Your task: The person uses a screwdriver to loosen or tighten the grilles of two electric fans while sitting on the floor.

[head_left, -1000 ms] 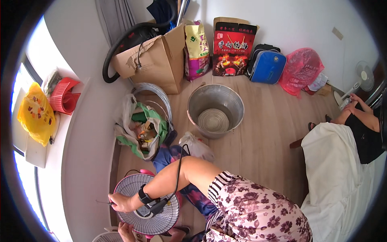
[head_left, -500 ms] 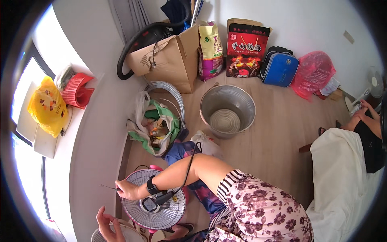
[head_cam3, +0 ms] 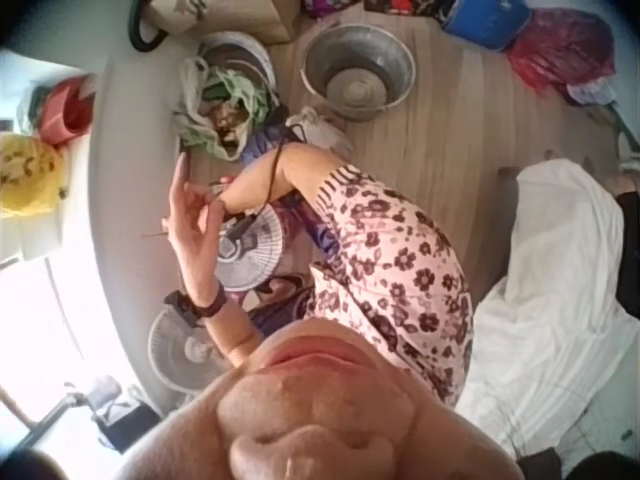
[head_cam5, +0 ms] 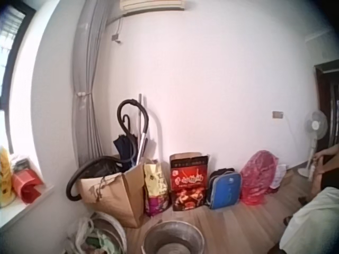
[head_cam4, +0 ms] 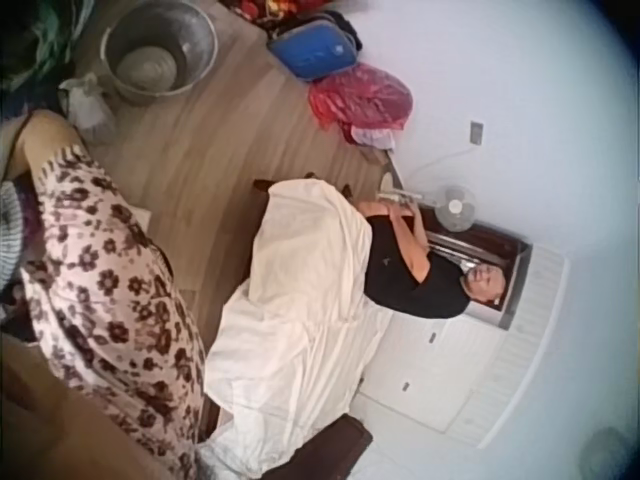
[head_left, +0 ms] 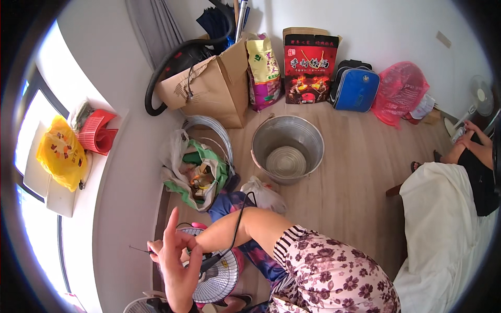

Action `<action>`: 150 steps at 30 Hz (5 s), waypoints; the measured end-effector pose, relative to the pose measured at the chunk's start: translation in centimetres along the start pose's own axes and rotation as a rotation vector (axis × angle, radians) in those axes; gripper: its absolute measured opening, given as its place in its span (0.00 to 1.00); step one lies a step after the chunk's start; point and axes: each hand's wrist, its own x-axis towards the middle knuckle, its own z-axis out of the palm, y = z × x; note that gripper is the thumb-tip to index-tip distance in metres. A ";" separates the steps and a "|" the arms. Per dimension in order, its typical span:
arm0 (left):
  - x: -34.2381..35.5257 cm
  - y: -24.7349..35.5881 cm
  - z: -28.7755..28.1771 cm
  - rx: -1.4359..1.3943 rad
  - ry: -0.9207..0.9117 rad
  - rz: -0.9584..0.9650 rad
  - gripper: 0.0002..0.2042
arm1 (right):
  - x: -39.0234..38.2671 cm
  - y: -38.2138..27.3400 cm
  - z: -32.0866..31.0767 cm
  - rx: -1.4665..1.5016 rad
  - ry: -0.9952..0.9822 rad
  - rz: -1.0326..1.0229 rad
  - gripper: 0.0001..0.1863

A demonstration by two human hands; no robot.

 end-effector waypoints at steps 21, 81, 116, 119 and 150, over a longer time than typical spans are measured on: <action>5.4 5.0 6.2 -0.756 -0.427 0.081 0.40 | 1.1 -1.2 -0.1 0.019 -0.001 0.004 0.13; -28.4 -15.4 12.7 -0.137 -0.064 -0.672 0.07 | -1.6 -1.0 -3.2 0.184 -0.286 0.252 0.08; -27.5 -14.1 9.8 -0.124 -0.102 -0.735 0.11 | -1.9 0.0 -3.4 0.190 -0.373 0.321 0.09; -26.8 -11.9 5.5 -0.333 -0.039 -0.663 0.23 | -1.9 -0.2 -3.2 0.202 -0.372 0.324 0.09; -30.5 -14.2 5.0 -0.780 0.380 -0.667 0.19 | -2.6 -1.1 -2.5 0.216 -0.396 0.343 0.09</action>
